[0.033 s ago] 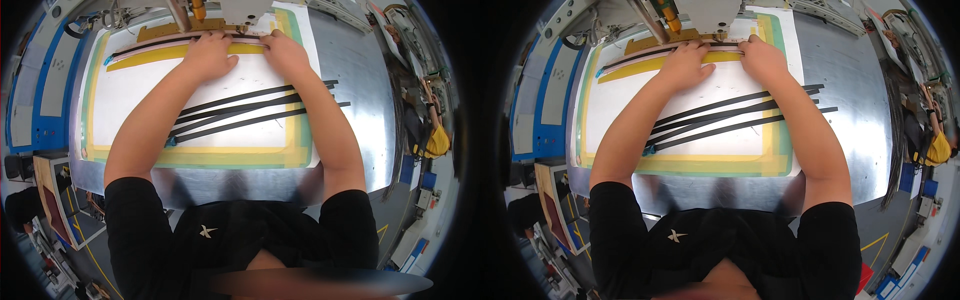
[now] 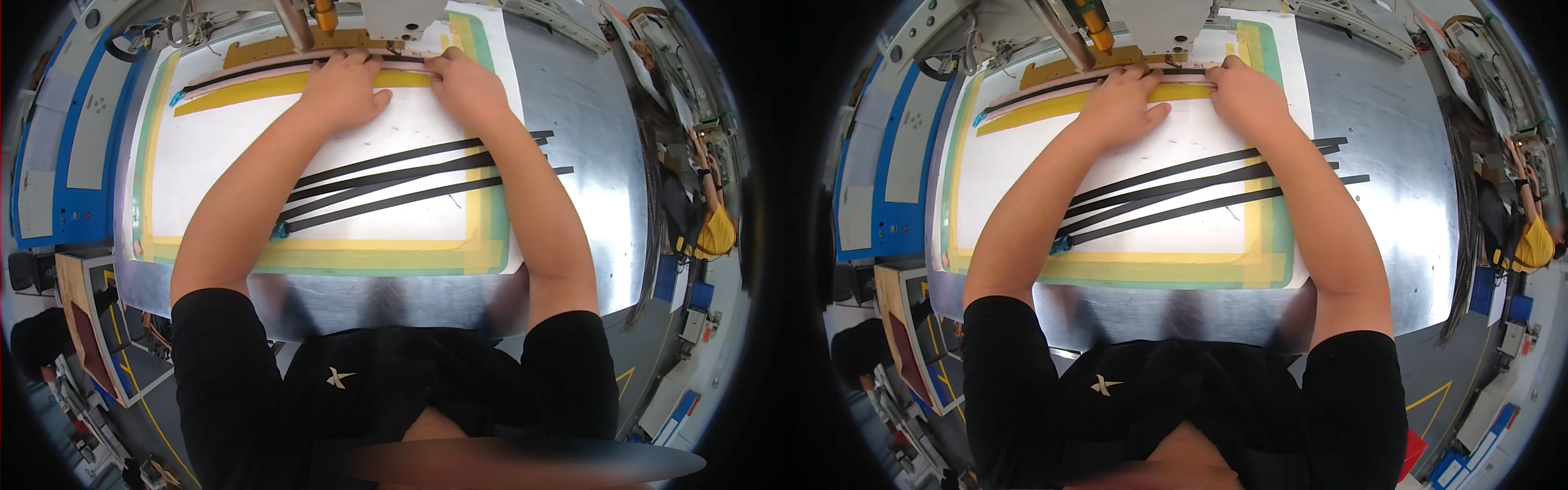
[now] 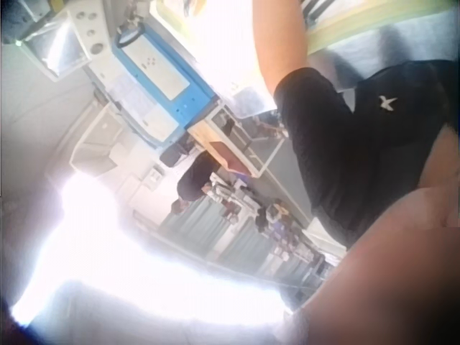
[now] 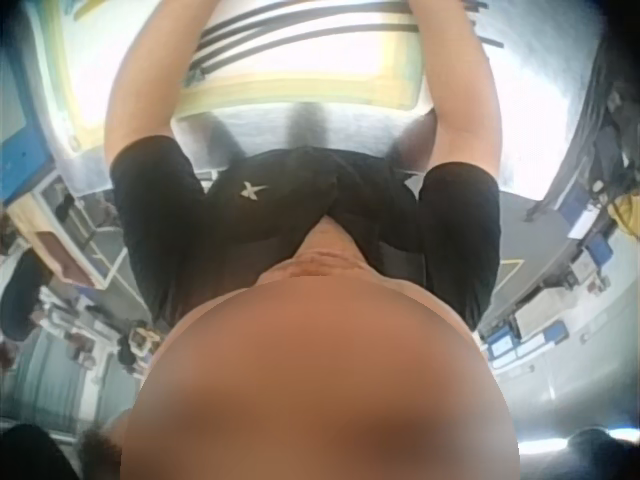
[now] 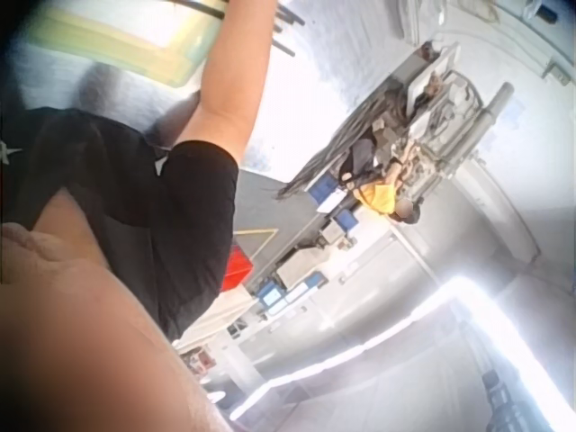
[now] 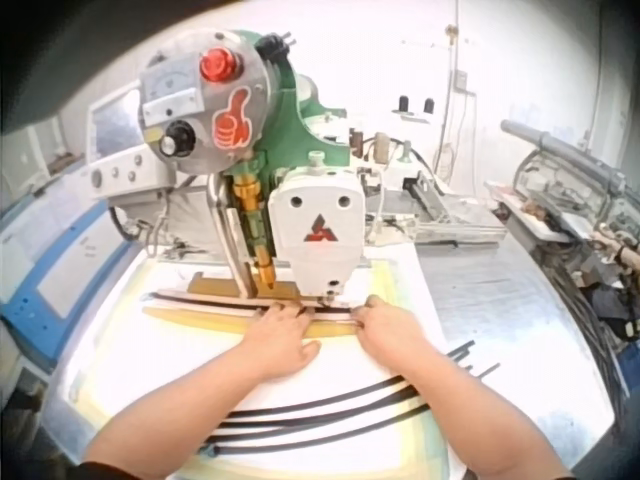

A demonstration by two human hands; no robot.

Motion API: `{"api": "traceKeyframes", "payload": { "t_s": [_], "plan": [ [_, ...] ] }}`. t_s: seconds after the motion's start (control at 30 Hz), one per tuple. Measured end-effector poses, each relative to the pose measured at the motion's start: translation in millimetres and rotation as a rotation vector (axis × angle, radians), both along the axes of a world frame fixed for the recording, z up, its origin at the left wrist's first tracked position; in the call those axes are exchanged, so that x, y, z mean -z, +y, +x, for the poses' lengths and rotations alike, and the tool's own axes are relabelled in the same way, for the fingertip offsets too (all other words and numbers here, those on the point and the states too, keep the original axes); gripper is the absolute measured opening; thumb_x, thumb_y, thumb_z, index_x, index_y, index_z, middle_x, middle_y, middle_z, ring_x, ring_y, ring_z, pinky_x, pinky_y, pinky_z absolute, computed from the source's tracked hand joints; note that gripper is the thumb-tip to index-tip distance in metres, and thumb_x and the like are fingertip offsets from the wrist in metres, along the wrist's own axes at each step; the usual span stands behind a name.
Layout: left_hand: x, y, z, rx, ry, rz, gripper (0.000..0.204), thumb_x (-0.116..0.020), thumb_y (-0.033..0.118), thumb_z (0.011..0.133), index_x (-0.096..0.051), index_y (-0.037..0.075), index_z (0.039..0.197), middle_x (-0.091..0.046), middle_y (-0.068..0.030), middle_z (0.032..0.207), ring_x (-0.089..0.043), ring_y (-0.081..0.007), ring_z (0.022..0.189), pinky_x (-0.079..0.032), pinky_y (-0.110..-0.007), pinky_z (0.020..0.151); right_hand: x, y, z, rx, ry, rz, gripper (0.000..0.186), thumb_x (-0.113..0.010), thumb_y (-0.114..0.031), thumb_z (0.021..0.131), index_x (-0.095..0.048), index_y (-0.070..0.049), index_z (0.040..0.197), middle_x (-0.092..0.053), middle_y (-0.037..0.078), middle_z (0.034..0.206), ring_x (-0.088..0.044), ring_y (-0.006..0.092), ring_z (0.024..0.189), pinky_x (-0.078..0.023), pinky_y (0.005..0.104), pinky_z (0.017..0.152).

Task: The recorder is sewing long zippers onto leather or fabric strips using an industrial sewing machine at a workstation.

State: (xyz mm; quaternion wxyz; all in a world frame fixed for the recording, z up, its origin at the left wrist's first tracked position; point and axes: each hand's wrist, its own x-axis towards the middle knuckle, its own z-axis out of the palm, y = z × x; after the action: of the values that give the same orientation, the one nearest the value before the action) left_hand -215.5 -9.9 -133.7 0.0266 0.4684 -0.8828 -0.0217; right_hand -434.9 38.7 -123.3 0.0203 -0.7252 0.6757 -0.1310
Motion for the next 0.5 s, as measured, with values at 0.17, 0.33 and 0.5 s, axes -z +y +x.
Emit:
{"api": "traceKeyframes", "payload": {
  "t_s": [0.17,0.33,0.5],
  "plan": [
    [-11,13,-12,-0.052,-0.008,-0.016,0.060,-0.061,0.044,0.097,-0.055,0.020,0.151,-0.052,-0.0138,0.152,-0.049,-0.0376,0.139,-0.038,-0.058,0.117,8,-1,-12,-0.007,-0.037,-0.031,0.033,-0.057,-0.018,0.097,-0.074,-0.018,0.126,-0.067,0.006,0.122,-0.070,0.0291,0.106,-0.058,0.0418,0.091],
    [-3,8,-20,-0.026,0.001,0.002,0.061,-0.060,0.045,0.097,-0.053,0.021,0.152,-0.051,-0.0135,0.153,-0.047,-0.0386,0.141,-0.037,-0.060,0.117,11,0,-24,-0.015,-0.048,-0.016,0.034,-0.059,-0.019,0.097,-0.074,-0.021,0.127,-0.066,0.006,0.122,-0.071,0.0285,0.103,-0.059,0.0418,0.091],
    [4,14,-31,-0.027,0.038,-0.050,0.062,-0.060,0.047,0.097,-0.052,0.023,0.153,-0.050,-0.0136,0.154,-0.045,-0.0397,0.142,-0.034,-0.063,0.118,15,1,-22,-0.016,-0.070,-0.049,0.033,-0.059,-0.019,0.097,-0.075,-0.023,0.126,-0.067,0.005,0.119,-0.071,0.0281,0.100,-0.059,0.0414,0.088]
  ]
}}
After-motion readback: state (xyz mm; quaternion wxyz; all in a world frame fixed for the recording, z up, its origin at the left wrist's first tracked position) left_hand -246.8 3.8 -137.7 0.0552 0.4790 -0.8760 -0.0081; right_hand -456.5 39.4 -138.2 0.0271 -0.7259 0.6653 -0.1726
